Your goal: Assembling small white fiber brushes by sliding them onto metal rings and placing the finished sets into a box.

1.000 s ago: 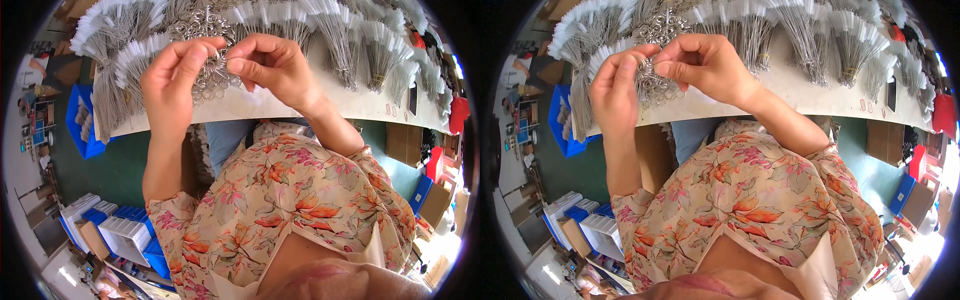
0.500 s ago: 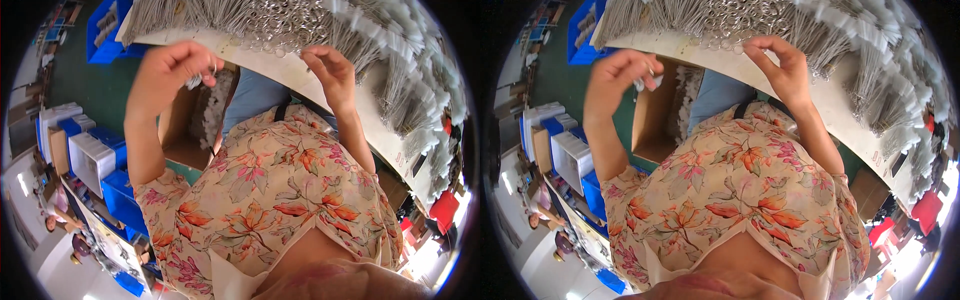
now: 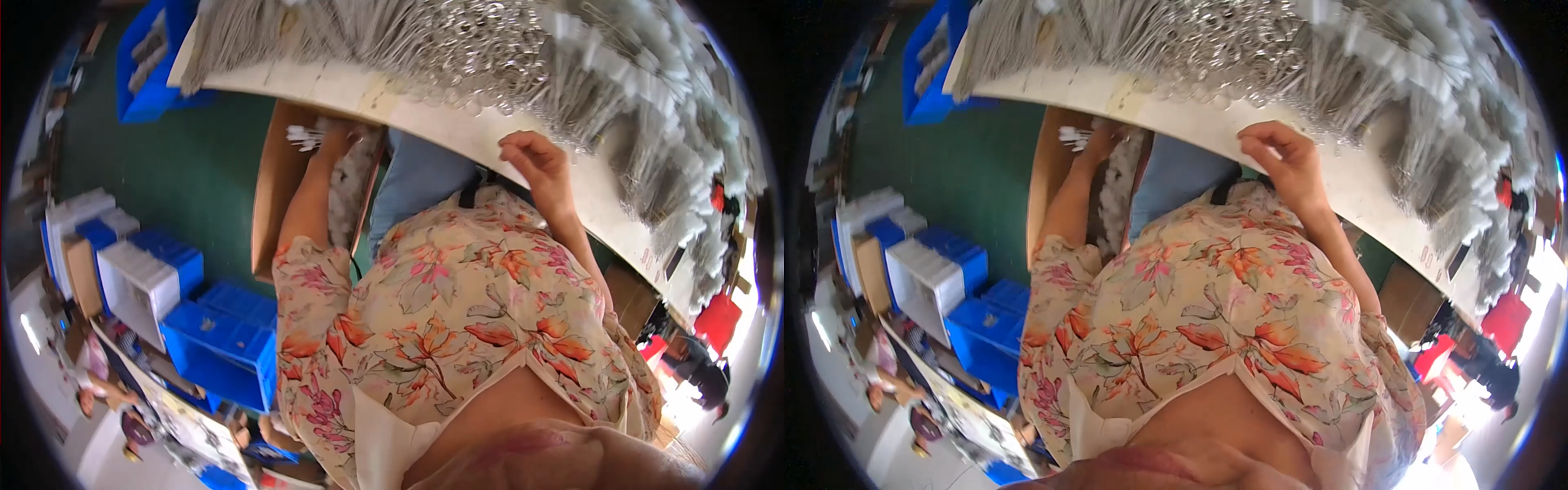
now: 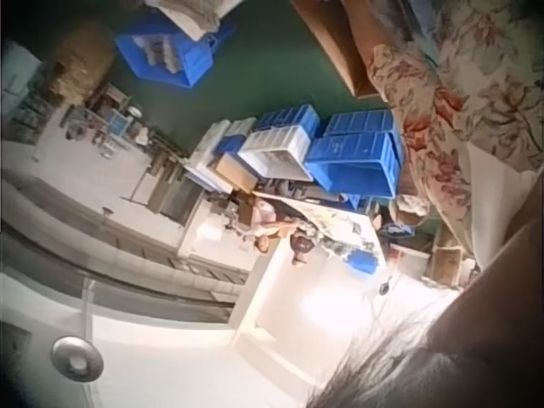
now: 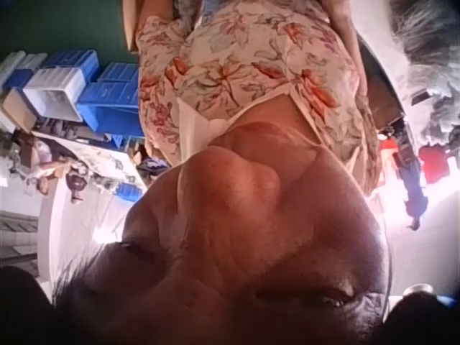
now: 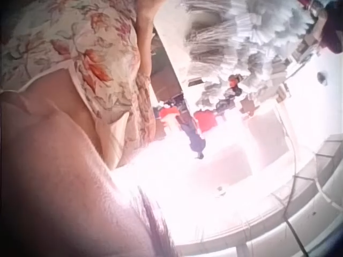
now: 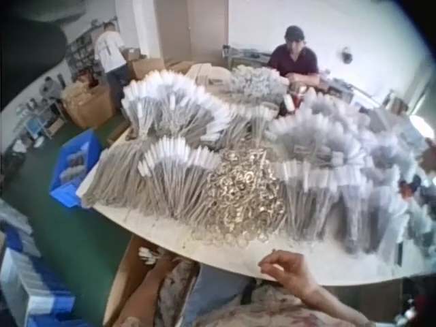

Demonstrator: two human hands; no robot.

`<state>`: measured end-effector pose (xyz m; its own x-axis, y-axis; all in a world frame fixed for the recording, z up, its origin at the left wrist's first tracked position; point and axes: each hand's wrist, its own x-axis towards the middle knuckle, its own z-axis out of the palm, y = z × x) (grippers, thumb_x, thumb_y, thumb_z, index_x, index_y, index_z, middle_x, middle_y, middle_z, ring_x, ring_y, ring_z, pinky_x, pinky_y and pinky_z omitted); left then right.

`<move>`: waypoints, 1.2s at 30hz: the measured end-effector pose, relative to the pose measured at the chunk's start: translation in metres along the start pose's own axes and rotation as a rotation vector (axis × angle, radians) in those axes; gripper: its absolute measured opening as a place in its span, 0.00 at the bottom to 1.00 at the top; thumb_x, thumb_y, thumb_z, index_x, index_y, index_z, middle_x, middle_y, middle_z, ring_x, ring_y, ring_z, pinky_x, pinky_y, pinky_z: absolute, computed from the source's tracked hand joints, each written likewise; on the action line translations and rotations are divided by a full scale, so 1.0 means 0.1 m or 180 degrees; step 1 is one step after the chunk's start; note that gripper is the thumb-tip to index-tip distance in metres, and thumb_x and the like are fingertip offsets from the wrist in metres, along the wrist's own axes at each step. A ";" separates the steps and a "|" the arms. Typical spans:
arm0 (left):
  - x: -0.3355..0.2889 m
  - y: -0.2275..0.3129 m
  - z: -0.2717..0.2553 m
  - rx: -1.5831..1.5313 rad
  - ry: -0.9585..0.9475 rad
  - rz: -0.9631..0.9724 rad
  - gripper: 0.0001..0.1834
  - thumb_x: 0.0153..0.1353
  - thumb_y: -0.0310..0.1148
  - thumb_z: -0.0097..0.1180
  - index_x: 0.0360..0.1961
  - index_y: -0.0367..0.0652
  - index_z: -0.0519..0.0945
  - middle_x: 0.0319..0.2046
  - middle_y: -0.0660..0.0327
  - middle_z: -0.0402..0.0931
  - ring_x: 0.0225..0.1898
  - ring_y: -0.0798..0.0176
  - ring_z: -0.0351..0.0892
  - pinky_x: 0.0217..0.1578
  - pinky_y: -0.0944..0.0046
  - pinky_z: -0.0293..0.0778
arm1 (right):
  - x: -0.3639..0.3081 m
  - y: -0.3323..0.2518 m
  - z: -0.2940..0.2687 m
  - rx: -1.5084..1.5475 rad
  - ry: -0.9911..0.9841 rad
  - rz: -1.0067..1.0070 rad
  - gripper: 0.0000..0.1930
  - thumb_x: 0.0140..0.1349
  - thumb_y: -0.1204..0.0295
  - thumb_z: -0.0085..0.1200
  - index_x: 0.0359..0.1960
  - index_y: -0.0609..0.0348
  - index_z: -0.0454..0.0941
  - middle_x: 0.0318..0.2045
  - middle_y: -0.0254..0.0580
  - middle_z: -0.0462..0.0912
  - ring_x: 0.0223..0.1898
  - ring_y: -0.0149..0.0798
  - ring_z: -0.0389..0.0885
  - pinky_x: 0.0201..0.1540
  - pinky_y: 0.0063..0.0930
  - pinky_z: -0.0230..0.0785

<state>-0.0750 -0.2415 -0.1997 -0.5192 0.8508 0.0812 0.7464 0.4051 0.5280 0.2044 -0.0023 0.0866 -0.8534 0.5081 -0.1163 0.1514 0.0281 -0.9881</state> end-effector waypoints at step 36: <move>1.90 3.09 -2.59 -0.1949 0.0196 -0.0302 0.07 0.61 0.33 0.49 0.33 0.41 0.76 0.23 0.63 0.78 0.21 0.71 0.73 0.23 0.71 0.67 | 2.40 -1.14 -2.08 -0.3904 0.1563 0.0031 0.14 0.55 0.58 0.51 0.30 0.56 0.79 0.23 0.39 0.81 0.28 0.43 0.81 0.34 0.37 0.72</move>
<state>-0.0507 -0.0413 0.1977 -0.6083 0.7922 0.0491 0.3311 0.1970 0.9228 0.0855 0.2953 0.1927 -0.6206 0.7626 0.1823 0.7286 0.6468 -0.2254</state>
